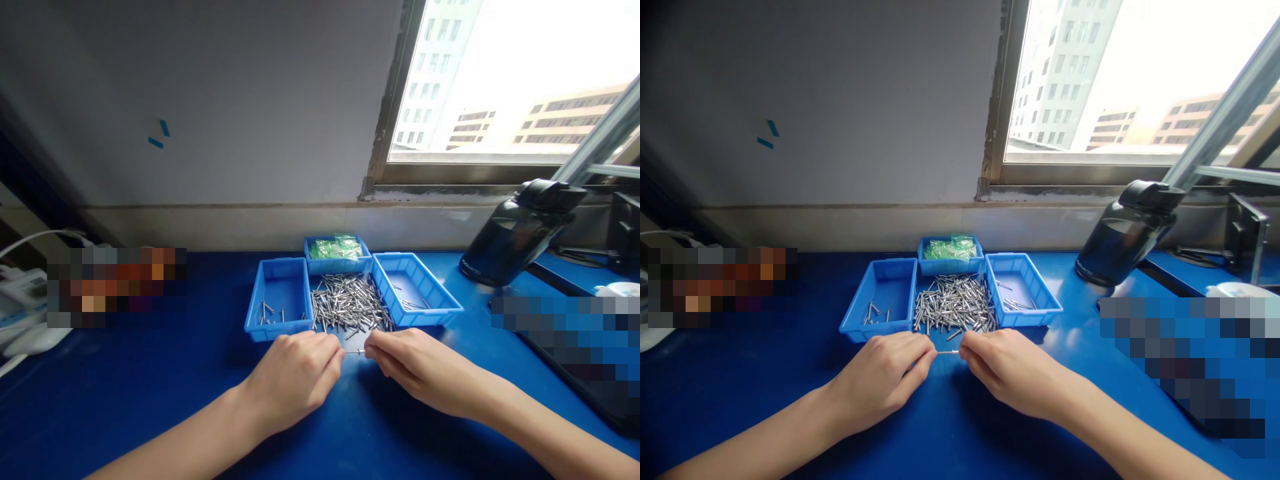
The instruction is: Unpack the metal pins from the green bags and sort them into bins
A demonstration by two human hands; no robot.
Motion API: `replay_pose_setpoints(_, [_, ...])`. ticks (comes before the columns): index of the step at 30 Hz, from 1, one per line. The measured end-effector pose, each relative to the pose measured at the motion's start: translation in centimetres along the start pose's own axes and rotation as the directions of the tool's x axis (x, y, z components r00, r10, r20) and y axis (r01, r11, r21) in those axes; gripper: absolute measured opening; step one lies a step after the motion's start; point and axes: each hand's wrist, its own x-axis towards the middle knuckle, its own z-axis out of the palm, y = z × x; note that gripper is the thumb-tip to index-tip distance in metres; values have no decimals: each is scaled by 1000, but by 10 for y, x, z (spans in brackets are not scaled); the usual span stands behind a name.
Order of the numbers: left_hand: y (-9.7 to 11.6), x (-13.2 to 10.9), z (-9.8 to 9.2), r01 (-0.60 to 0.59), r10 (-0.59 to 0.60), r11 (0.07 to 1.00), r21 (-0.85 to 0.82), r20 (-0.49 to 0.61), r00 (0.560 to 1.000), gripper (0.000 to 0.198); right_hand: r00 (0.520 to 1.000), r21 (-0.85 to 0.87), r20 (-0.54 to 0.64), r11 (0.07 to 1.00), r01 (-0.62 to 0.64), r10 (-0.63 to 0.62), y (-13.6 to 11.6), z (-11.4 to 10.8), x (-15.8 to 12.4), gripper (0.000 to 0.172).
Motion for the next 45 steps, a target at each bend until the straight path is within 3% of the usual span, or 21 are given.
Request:
replay_pose_setpoints(6, [0,0,1,9,-9,1000,-21,2,1000,14,999,23,-38,1000,-13,14,0,3,1,7])
replay_pose_setpoints(13, [-5,-2,6,-30,30,1000,4,-7,1000,13,999,12,-40,1000,-14,14,-1,6,1,10])
replay_pose_setpoints(21, [-2,-4,3,7,-6,1000,-30,14,1000,17,999,8,-44,1000,-2,3,1,6,1,7])
replay_pose_setpoints(26, [1,-4,1,-8,7,998,-57,-8,1000,22,1000,-15,-15,1000,12,-12,2,4,1,22])
replay_pose_setpoints(31, [-1,-3,4,-58,48,994,-94,-102,994,16,1000,109,5,994,21,-22,-1,4,0,20])
replay_pose_setpoints(45, [-3,-3,7,-230,203,958,-170,-161,966,15,998,363,51,931,18,-40,-5,6,0,23])
